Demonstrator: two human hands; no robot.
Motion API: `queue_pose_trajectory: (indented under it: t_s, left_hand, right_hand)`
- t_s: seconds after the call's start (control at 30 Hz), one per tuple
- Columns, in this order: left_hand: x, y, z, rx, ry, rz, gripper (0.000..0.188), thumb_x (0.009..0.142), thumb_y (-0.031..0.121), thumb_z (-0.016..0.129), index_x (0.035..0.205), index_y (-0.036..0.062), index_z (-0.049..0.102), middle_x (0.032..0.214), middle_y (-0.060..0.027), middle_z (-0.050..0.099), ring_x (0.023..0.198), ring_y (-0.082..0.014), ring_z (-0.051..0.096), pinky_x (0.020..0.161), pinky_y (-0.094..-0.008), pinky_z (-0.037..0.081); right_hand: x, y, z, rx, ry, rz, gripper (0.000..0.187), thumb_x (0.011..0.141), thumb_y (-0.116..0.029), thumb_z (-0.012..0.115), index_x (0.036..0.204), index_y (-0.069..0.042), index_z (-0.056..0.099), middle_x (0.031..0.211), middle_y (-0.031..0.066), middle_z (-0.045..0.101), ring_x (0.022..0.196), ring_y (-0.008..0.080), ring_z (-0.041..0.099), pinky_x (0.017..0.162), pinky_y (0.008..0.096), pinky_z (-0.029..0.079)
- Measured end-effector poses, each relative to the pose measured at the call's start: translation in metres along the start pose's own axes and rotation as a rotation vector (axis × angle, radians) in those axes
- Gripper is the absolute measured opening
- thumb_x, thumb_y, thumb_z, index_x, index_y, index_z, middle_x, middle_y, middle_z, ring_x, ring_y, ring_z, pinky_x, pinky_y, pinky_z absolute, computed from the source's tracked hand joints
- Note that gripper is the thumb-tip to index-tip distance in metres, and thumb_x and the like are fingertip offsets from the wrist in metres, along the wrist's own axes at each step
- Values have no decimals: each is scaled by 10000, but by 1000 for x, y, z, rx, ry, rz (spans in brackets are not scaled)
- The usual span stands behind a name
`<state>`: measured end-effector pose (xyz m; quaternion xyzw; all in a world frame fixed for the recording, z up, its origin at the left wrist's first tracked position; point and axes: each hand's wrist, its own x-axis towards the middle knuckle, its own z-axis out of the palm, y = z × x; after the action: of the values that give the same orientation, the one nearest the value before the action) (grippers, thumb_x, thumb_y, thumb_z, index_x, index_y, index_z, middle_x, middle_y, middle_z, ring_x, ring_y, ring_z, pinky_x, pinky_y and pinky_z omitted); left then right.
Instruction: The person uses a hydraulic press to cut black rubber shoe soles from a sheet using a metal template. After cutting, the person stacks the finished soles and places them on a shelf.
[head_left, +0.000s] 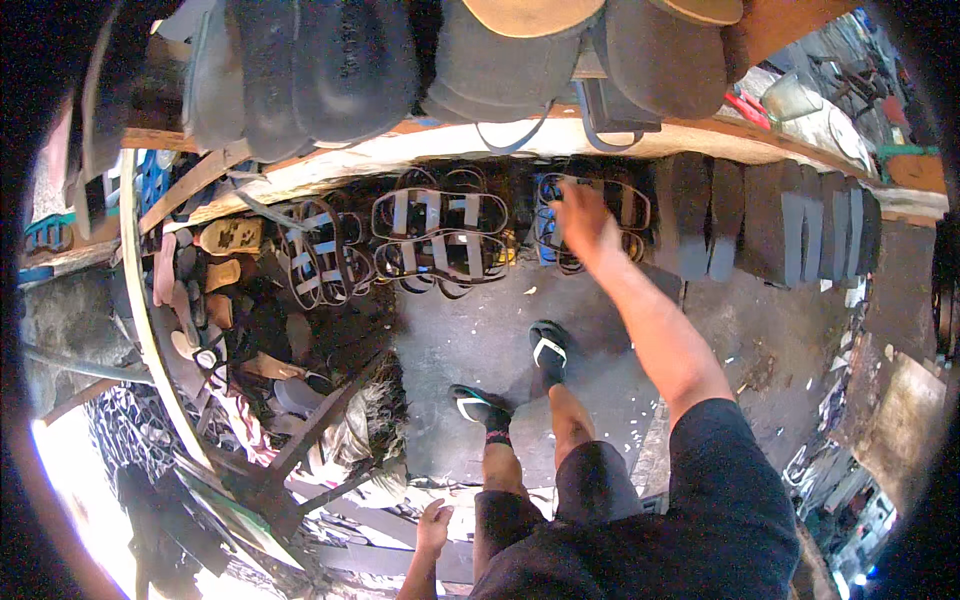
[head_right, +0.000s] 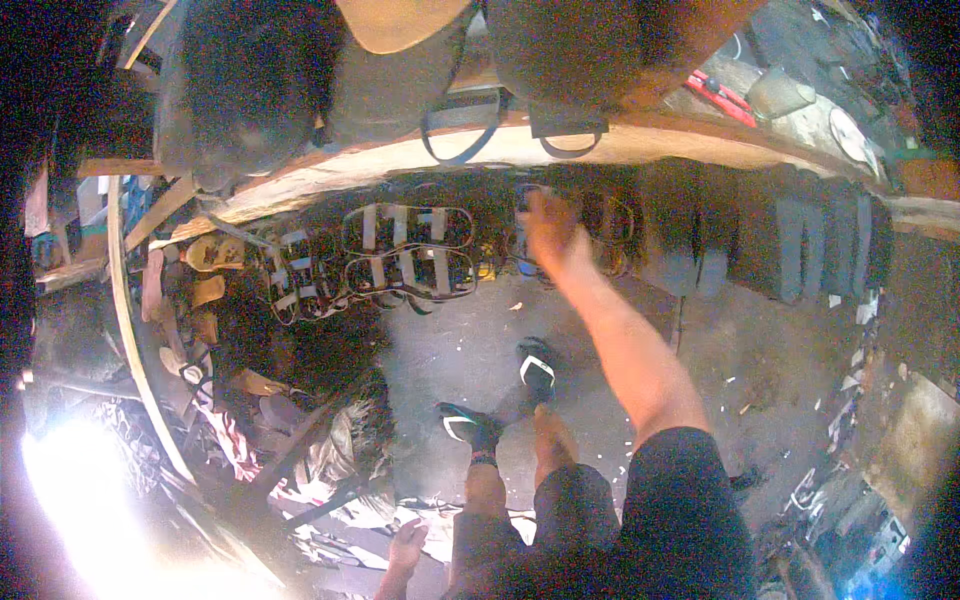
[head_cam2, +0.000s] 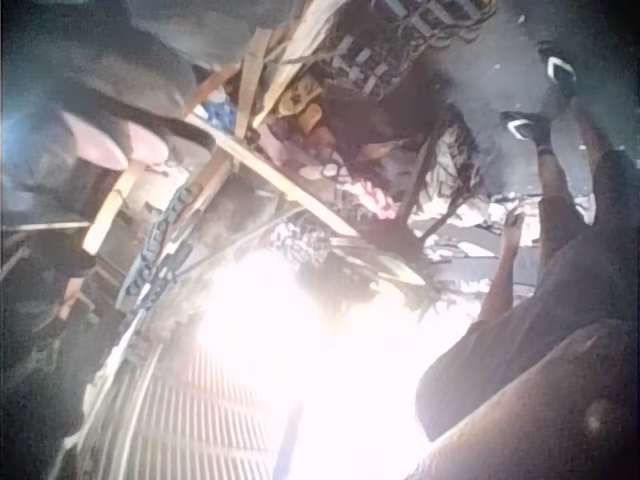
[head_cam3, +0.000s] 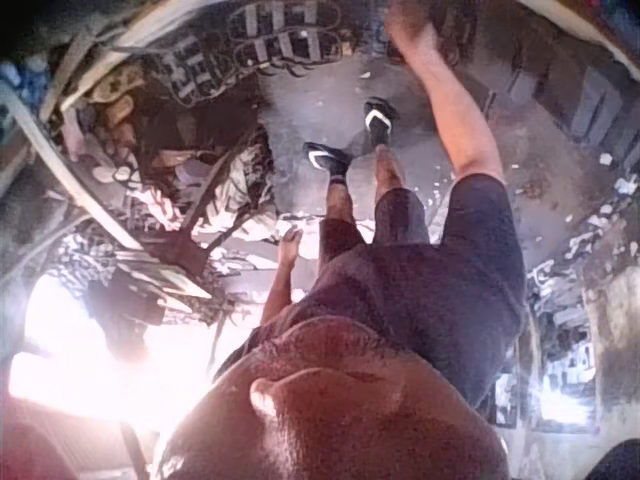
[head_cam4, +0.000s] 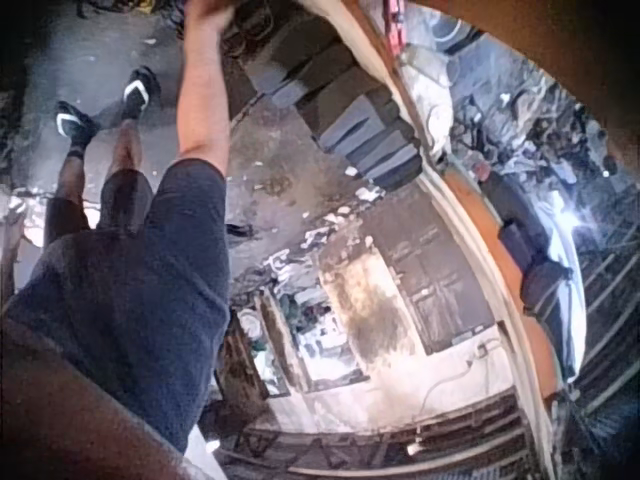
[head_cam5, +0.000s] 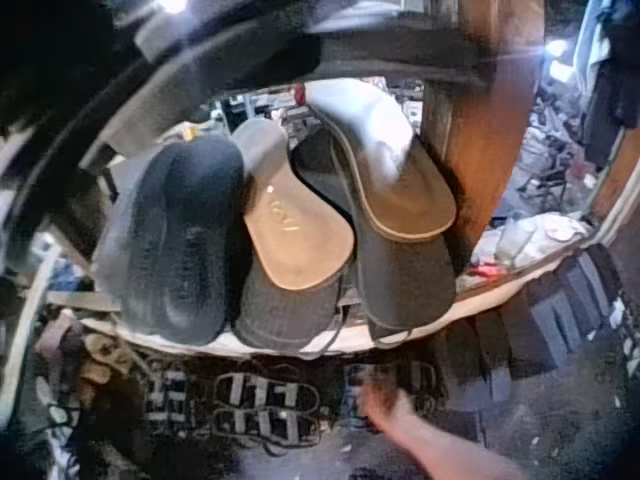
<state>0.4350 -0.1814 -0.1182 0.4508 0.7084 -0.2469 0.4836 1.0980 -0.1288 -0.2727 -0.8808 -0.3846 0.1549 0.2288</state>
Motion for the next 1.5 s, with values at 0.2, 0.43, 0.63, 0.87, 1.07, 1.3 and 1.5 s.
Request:
queue_pose_trajectory:
  t_s: [0.2, 0.43, 0.63, 0.87, 1.07, 1.3, 1.5]
  left_hand:
    - [10, 15, 4, -41, -8, 86, 455, 966, 235, 718, 1346, 8, 613, 1091, -100, 726, 976, -165, 656, 886, -302, 514]
    - [-15, 14, 17, -118, -43, 141, 511, 989, 251, 672, 1405, -16, 541, 1260, -131, 650, 1073, -187, 631, 887, -318, 535]
    - [-26, -4, 14, -84, -56, 42, 546, 966, 259, 713, 1399, -26, 541, 1165, -120, 667, 972, -174, 614, 814, -315, 529]
    - [-18, -27, 11, -146, 5, 58, 515, 948, 243, 732, 1373, -3, 576, 1090, -101, 712, 933, -151, 642, 809, -289, 521]
    - [-21, -35, -5, -121, 36, 105, 482, 948, 291, 714, 1345, 35, 620, 1038, -105, 727, 971, -177, 661, 879, -314, 520]
    - [-18, -100, -16, -157, 156, 90, 434, 933, 269, 707, 1328, 101, 646, 1163, -146, 743, 1083, -284, 703, 962, -380, 517]
    - [68, -229, -46, -31, 141, 281, 609, 869, 404, 766, 1367, 78, 638, 1132, -150, 763, 1084, -264, 719, 959, -390, 542]
  right_hand:
    - [51, -122, 52, -203, -47, -595, 239, 876, -137, 617, 1051, 3, 701, 1002, 131, 678, 1031, 328, 644, 857, 448, 576]
    - [-17, -98, 39, 54, 2, -223, 129, 898, -129, 624, 952, -45, 704, 1016, 123, 671, 988, 337, 649, 802, 439, 578]
    - [-84, -8, 24, 122, 388, 425, 219, 871, -172, 730, 1039, -33, 713, 942, 191, 689, 912, 409, 672, 801, 520, 541]
    - [-50, 44, 47, 23, 383, 664, 320, 898, -248, 740, 1124, -22, 748, 1013, 250, 723, 972, 435, 691, 871, 503, 550]
    - [-65, 55, 29, 61, 226, 512, 436, 888, -298, 722, 1212, -7, 714, 1133, 257, 717, 1044, 415, 692, 931, 495, 535]
    - [-122, -110, -56, 197, 19, 201, 299, 877, -254, 791, 1094, -64, 712, 1062, 176, 732, 1000, 341, 697, 883, 452, 540]
    - [-175, -457, -263, 702, 160, -383, 226, 964, -53, 717, 1179, -34, 649, 1036, -10, 642, 939, 86, 602, 868, 269, 504]
